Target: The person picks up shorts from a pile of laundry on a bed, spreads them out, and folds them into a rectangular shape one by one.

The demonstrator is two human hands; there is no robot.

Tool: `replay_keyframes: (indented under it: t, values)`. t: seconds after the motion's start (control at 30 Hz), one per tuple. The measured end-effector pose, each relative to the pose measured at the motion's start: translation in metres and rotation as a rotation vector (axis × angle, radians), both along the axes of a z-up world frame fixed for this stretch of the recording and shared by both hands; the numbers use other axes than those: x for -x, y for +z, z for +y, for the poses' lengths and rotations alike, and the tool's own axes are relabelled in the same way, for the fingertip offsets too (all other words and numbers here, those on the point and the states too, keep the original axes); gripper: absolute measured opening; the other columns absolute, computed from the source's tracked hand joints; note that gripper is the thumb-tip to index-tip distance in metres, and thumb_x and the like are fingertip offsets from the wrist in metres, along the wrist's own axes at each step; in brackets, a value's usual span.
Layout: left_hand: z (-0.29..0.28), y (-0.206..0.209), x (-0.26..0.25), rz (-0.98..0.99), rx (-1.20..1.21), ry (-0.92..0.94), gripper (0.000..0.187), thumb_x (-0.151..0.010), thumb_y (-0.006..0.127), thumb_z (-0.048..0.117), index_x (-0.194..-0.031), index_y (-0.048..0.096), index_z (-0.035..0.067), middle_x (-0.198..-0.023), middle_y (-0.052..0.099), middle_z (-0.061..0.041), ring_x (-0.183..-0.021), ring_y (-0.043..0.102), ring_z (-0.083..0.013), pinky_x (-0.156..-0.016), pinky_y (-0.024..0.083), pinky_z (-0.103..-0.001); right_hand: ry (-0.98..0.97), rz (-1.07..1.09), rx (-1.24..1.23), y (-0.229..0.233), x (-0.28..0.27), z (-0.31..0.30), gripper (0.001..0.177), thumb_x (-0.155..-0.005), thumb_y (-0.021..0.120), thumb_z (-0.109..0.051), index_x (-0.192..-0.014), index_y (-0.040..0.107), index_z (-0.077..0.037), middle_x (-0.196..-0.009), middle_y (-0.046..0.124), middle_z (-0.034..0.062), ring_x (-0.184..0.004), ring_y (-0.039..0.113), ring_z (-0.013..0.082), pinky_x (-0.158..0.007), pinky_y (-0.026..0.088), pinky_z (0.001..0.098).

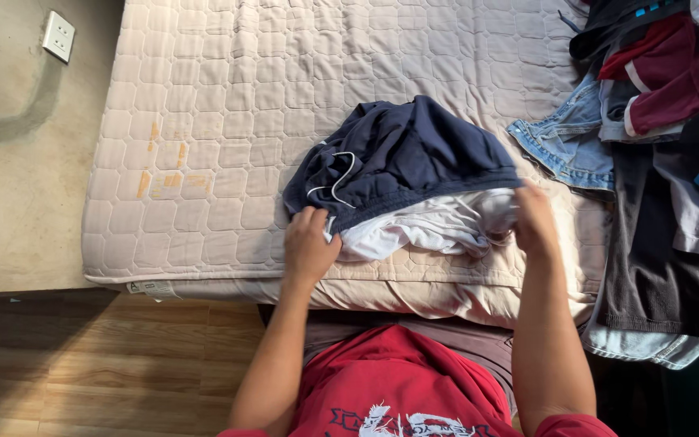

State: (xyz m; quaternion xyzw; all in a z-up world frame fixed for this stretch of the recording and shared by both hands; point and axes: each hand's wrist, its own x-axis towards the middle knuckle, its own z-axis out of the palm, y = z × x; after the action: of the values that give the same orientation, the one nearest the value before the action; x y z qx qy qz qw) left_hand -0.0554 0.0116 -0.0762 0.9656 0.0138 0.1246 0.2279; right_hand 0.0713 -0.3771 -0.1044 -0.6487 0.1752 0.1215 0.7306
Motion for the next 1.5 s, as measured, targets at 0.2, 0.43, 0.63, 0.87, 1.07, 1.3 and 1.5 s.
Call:
replay_keyframes:
  t: [0.2,0.43,0.63,0.87,1.07,1.3,1.5]
  values:
    - [-0.099,0.087,-0.019,-0.17,0.534,-0.218,0.053,-0.081,0.078,0.012,-0.129,0.058,0.005,-0.119,0.073,-0.017,-0.104,0.073,-0.033,-0.089,0.058,-0.04,-0.084,-0.203,-0.191,0.041,-0.003,-0.019,0.018,-0.097,0.056,-0.019,-0.11,0.063,-0.009,-0.084,0.062,0.0094,-0.068,0.057,0.0221,-0.058,0.045,0.0326]
    - [-0.111,0.136,-0.016,0.268,1.077,-0.405,0.042,-0.093,0.056,0.008,-0.134,0.058,0.005,-0.093,0.073,-0.011,-0.062,0.068,-0.013,-0.055,0.056,-0.03,-0.028,-0.412,0.163,0.055,-0.148,0.017,0.027,-0.097,0.062,-0.021,-0.121,0.06,-0.007,-0.104,0.06,0.0121,-0.09,0.056,0.0261,-0.077,0.045,0.0359]
    - [0.016,0.008,0.034,0.196,1.732,0.125,0.031,-0.103,0.055,0.015,-0.13,0.062,0.001,-0.093,0.068,-0.007,-0.071,0.064,-0.0116,-0.054,0.048,-0.026,0.124,-0.618,0.63,0.021,-0.279,0.177,0.038,-0.097,0.068,-0.023,-0.13,0.058,-0.006,-0.121,0.059,0.0145,-0.108,0.055,0.0295,-0.092,0.044,0.0387]
    - [0.076,-0.004,0.126,-0.061,0.472,0.752,0.024,-0.1,0.065,0.027,-0.109,0.062,0.005,-0.106,0.061,-0.013,-0.097,0.061,-0.029,-0.082,0.05,-0.043,0.885,-1.115,0.529,0.054,-0.118,0.378,0.052,-0.097,0.075,-0.025,-0.141,0.055,-0.004,-0.141,0.057,0.0172,-0.13,0.055,0.0334,-0.111,0.043,0.042]
    - [0.047,0.028,0.09,-0.155,0.061,0.278,0.025,-0.094,0.074,0.03,-0.098,0.062,0.008,-0.096,0.064,-0.009,-0.098,0.062,-0.031,-0.086,0.048,-0.047,0.281,-0.801,1.009,0.076,0.017,0.171,0.039,-0.099,0.075,-0.032,-0.119,0.069,0.001,-0.124,0.068,0.0236,-0.116,0.064,0.0398,-0.1,0.05,0.0456]
    - [0.022,0.016,0.044,0.059,-0.016,0.338,0.052,-0.085,0.075,0.033,-0.117,0.058,-0.004,-0.102,0.062,-0.021,-0.097,0.062,-0.0388,-0.081,0.049,-0.048,0.367,0.051,1.114,0.023,0.024,0.03,0.046,-0.096,0.079,-0.036,-0.111,0.068,0.006,-0.096,0.07,0.0274,-0.088,0.07,0.0382,-0.084,0.054,0.0475]
    - [0.088,-0.015,0.057,0.301,1.051,0.441,0.052,-0.096,0.071,0.033,-0.135,0.056,0.003,-0.13,0.066,-0.015,-0.12,0.061,-0.0214,-0.1,0.044,-0.035,-0.006,-0.211,-0.242,0.05,0.027,-0.012,0.021,-0.106,0.072,-0.018,-0.122,0.065,-0.007,-0.109,0.07,0.0065,-0.094,0.072,0.0156,-0.086,0.061,0.0293]
